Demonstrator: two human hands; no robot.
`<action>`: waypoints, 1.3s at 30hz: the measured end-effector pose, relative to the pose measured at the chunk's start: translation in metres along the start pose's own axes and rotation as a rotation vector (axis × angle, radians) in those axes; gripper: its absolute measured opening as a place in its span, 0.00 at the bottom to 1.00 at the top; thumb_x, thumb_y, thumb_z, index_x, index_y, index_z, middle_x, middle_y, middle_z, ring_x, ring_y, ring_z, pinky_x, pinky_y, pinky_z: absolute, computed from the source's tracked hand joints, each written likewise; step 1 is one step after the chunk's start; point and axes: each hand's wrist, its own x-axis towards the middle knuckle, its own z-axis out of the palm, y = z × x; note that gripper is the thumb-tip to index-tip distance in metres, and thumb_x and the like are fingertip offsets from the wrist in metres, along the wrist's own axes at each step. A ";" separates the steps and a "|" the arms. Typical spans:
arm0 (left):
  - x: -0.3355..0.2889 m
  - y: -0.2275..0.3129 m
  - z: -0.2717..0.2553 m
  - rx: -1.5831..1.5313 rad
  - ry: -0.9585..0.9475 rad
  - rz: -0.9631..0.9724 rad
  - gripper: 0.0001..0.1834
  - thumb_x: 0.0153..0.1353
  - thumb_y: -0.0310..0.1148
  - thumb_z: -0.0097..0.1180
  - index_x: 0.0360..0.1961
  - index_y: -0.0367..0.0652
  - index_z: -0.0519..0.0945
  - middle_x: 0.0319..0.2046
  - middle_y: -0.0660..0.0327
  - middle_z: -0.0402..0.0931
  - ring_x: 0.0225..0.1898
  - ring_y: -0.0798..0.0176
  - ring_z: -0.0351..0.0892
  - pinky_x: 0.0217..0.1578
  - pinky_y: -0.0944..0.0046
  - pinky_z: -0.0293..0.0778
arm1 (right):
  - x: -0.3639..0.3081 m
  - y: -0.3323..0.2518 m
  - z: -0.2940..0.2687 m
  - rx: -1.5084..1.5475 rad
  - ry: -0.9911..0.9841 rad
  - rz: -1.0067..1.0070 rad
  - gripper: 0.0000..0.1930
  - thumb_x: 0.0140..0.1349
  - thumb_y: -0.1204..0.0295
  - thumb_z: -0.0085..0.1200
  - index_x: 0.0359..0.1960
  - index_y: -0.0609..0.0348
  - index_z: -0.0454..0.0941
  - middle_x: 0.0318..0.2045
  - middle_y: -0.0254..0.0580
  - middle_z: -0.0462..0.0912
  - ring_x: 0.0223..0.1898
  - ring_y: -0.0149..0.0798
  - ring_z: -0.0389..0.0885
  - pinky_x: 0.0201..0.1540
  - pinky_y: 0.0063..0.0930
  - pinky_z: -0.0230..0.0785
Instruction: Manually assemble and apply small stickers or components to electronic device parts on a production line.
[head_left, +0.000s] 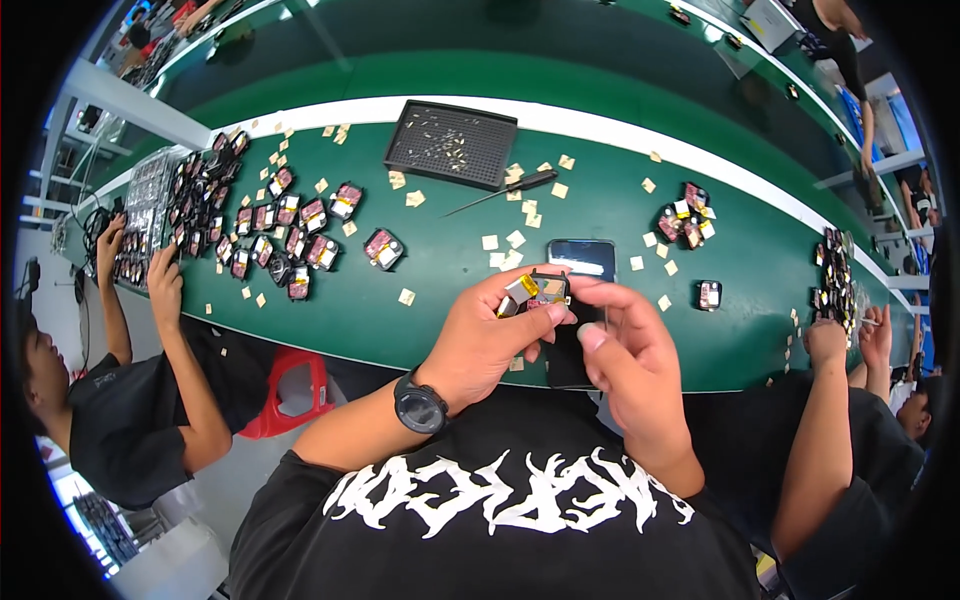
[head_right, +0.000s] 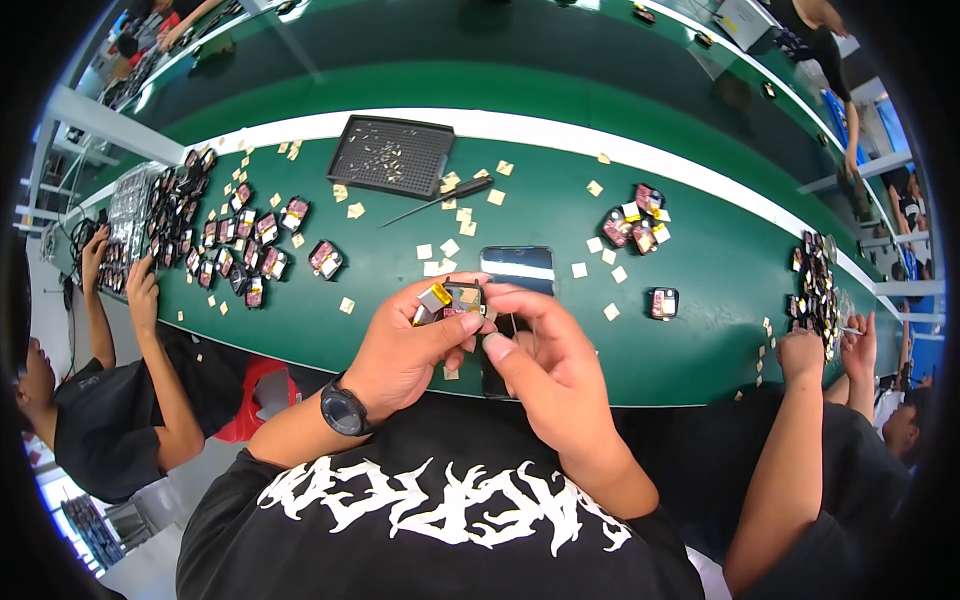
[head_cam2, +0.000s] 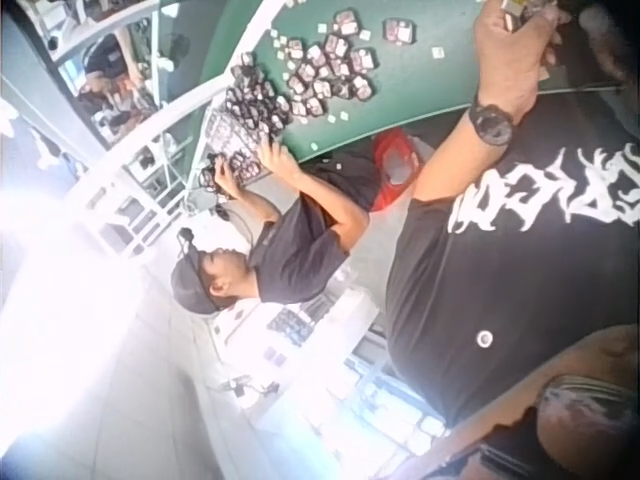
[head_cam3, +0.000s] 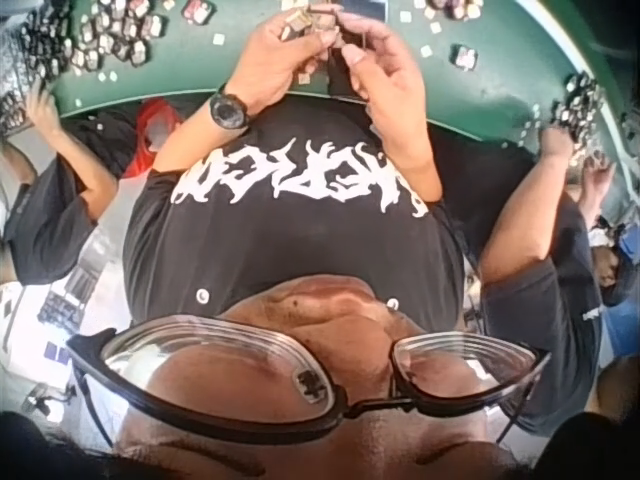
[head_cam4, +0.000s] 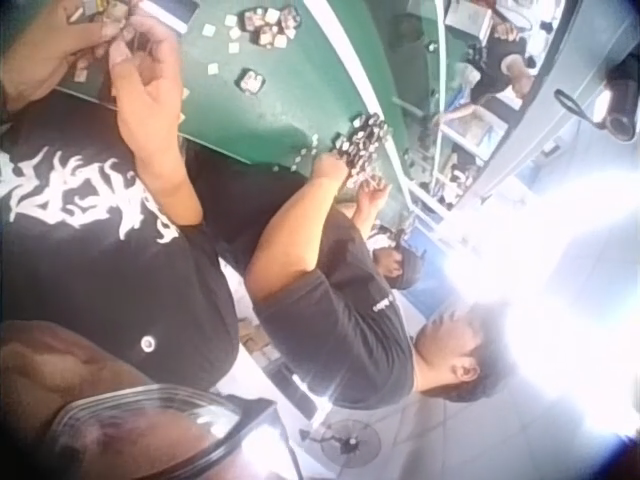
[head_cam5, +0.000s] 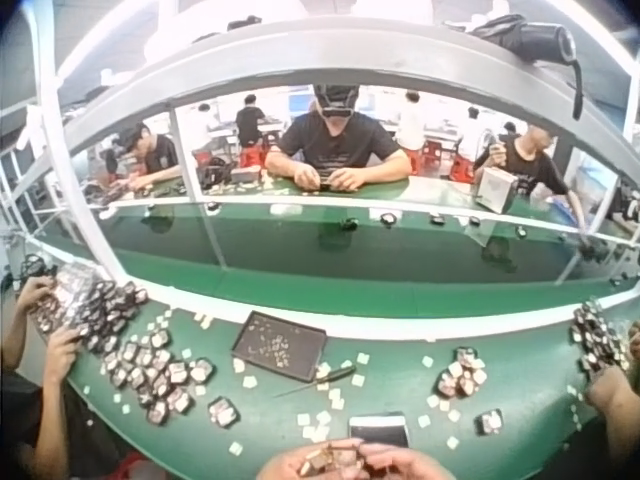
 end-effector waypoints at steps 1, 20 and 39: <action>-0.002 0.000 -0.003 0.009 0.010 0.005 0.23 0.68 0.25 0.60 0.63 0.39 0.75 0.37 0.60 0.82 0.31 0.75 0.77 0.27 0.75 0.72 | 0.000 0.003 0.004 -0.062 0.070 -0.131 0.15 0.71 0.78 0.51 0.58 0.67 0.72 0.48 0.37 0.81 0.30 0.20 0.69 0.32 0.16 0.64; -0.020 0.018 -0.029 0.917 -0.062 0.513 0.19 0.65 0.26 0.57 0.57 0.35 0.81 0.35 0.57 0.82 0.31 0.65 0.77 0.36 0.67 0.73 | 0.010 0.001 0.016 -0.127 -0.047 0.189 0.06 0.71 0.80 0.51 0.41 0.61 0.66 0.30 0.45 0.84 0.19 0.22 0.72 0.21 0.18 0.63; -0.030 0.033 -0.028 0.746 -0.173 0.179 0.12 0.68 0.26 0.57 0.50 0.34 0.81 0.35 0.64 0.81 0.37 0.74 0.75 0.40 0.70 0.72 | 0.030 -0.003 0.012 -0.781 -0.182 -0.412 0.07 0.62 0.80 0.65 0.42 0.64 0.83 0.26 0.28 0.76 0.25 0.17 0.68 0.26 0.16 0.59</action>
